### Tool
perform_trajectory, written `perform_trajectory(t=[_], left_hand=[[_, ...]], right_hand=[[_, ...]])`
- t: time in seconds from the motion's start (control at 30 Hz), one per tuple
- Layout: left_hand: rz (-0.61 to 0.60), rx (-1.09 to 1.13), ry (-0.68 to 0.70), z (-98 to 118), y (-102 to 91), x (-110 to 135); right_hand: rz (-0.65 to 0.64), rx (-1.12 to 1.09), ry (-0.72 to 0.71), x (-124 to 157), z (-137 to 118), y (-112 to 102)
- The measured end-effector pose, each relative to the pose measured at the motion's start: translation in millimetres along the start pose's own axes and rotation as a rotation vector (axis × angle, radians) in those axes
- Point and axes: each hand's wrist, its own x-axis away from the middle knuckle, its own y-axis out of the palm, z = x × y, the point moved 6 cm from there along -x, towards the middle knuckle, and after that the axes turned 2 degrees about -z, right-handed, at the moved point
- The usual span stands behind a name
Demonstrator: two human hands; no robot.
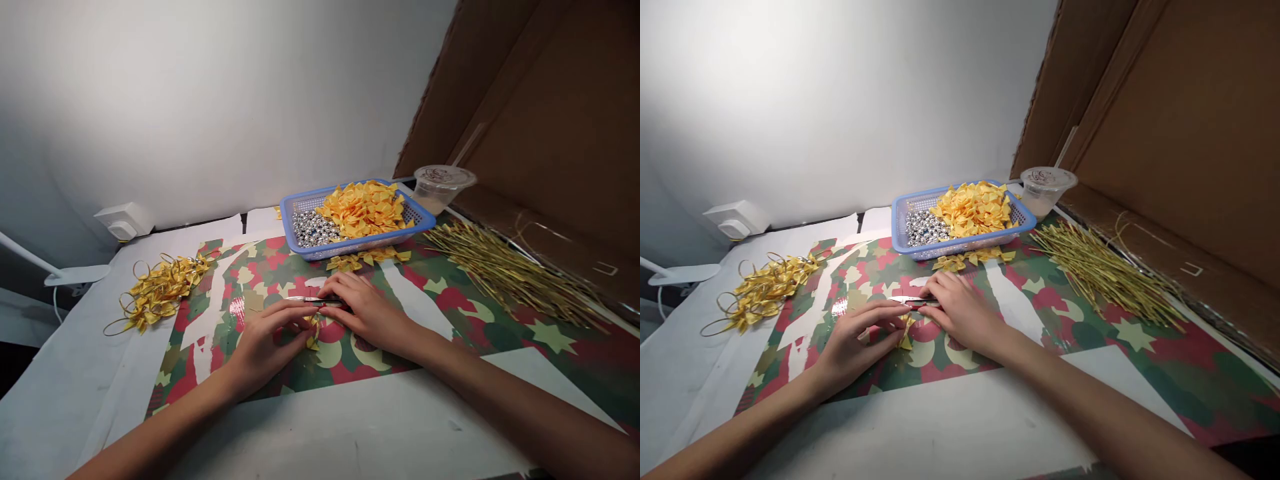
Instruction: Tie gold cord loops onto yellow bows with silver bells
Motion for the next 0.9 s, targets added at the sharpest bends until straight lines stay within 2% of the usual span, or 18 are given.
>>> perform_trajectory(t=[0.2,0.37,0.5,0.63,0.77,0.9], left_hand=[[0.009,-0.016,-0.035,-3.2,0.4,1.0],[-0.015,0.093,-0.177,-10.8,0.0,2.2],[-0.027,0.211,-0.271,-17.4,1.4,2.8],[-0.035,0.288,-0.32,-21.0,2.9,2.9],[-0.037,0.309,-0.358,-23.3,3.3,4.3],[-0.052,0.323,-0.385,-24.2,4.8,6.3]], right_hand=[[-0.052,-0.063,0.092,6.4,10.2,-12.6],[-0.166,-0.189,0.242,13.6,18.9,-25.3],[-0.216,-0.43,0.429,19.9,26.0,-28.7],[-0.21,-0.707,0.596,23.2,30.8,-22.9],[-0.246,-0.783,0.649,24.6,32.3,-16.8],[-0.248,-0.684,0.618,24.6,38.2,-20.7]])
